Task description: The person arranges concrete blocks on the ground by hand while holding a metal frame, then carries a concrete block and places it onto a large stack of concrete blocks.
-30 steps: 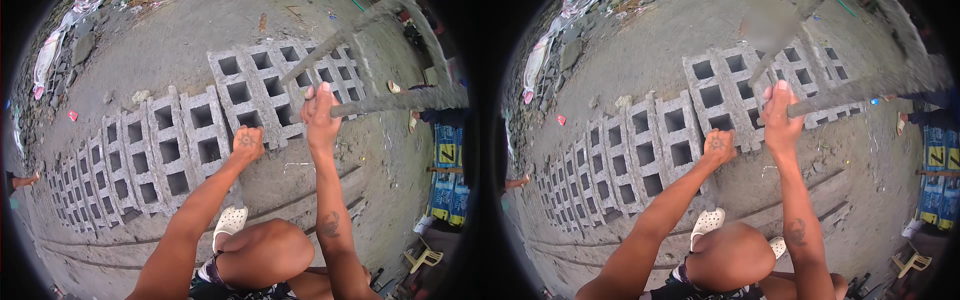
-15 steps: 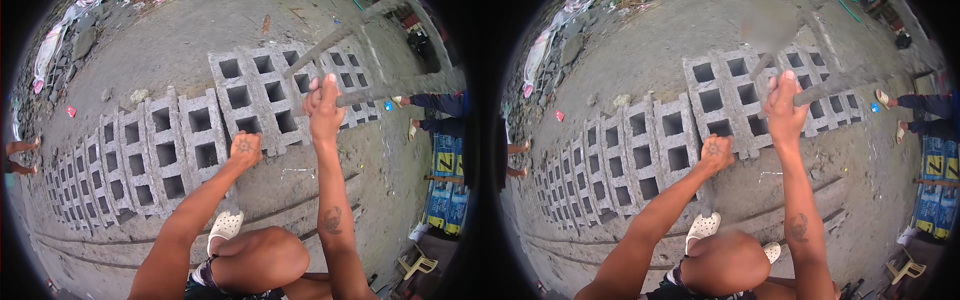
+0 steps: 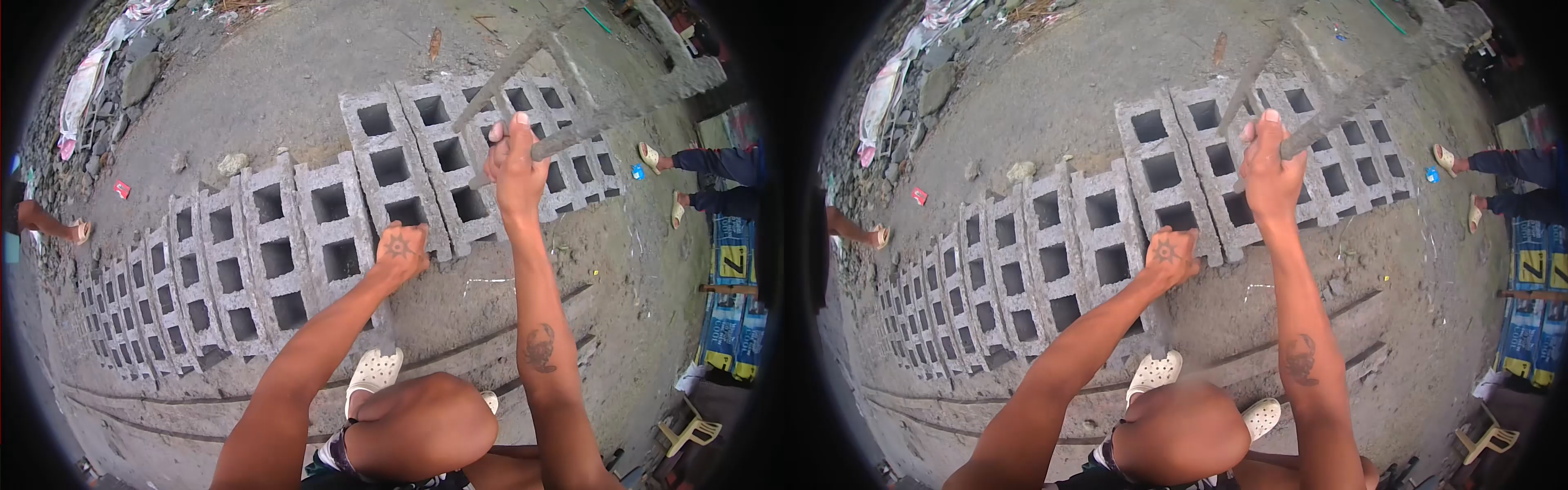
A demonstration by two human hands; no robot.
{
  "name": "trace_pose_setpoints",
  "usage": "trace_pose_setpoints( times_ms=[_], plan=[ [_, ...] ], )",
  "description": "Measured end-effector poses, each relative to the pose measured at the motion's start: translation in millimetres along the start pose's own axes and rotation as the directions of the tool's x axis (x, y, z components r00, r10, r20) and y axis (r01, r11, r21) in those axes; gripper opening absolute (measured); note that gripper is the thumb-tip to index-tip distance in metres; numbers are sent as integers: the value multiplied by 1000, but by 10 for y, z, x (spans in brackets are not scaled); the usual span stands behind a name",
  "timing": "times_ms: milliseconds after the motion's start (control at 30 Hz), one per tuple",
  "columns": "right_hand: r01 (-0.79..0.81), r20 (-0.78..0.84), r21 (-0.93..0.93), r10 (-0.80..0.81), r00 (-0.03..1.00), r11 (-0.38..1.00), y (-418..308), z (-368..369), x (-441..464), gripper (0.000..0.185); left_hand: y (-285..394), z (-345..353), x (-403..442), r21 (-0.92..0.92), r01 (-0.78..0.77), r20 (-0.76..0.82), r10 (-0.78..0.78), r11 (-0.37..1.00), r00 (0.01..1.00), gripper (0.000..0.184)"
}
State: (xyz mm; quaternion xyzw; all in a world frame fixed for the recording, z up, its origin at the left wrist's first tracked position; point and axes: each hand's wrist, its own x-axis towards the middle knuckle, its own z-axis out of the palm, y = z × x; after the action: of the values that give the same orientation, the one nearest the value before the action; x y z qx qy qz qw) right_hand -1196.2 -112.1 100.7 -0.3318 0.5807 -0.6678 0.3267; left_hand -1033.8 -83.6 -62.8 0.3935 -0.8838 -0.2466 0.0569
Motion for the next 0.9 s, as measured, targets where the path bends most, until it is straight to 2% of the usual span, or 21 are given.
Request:
trace_pose_setpoints(
  times_ms=[133, 267, 333, 433, 467, 500, 600, 667, 767, 867, 900],
  plan=[
    [128, -51, 86, -124, 991, 988, -758, -222, -142, 47, 52, -87, 0, 13, 21, 90, -22, 1000, 996, 32],
    [197, -200, 155, -164, 966, 968, -881, -706, -939, 47, 180, -149, 18, 107, 89, 104, -100, 990, 990, 35],
    [258, -394, 180, -171, 903, 949, -893, -848, -1384, 48, 234, -85, 65, 182, 156, 115, -179, 971, 977, 36],
    [271, -494, 240, -123, 861, 932, -632, -1401, -2054, 46, 213, -13, 133, 252, 162, 159, -207, 954, 965, 35],
    [287, -589, 283, -70, 805, 915, -558, -1515, -2236, 44, 210, 2, 108, 253, 153, 121, -188, 955, 975, 35],
    [296, -634, 300, -42, 772, 907, -494, -1641, -2425, 43, 238, -24, 60, 244, 138, 85, -163, 960, 983, 27],
    [330, -723, 339, 20, 690, 881, -237, -1987, -2753, 42, 276, -46, -71, 280, 103, 98, -135, 954, 986, 36],
    [316, -766, 361, 86, 637, 878, -23, -2088, -2851, 43, 424, -118, -262, 279, 94, 134, -135, 956, 982, 43],
    [188, -815, 328, 177, 552, 926, 422, -2238, -3022, 43, 685, -137, -534, 307, 44, 184, -104, 951, 977, 49],
    [134, -870, 254, 165, 464, 958, 440, -2430, -3140, 42, 877, -140, -685, 263, 12, 338, -104, 965, 935, 52],
    [174, -885, 233, 134, 445, 957, 376, -2488, -3182, 41, 914, -140, -740, 258, 12, 367, -109, 966, 924, 52]
  ],
)
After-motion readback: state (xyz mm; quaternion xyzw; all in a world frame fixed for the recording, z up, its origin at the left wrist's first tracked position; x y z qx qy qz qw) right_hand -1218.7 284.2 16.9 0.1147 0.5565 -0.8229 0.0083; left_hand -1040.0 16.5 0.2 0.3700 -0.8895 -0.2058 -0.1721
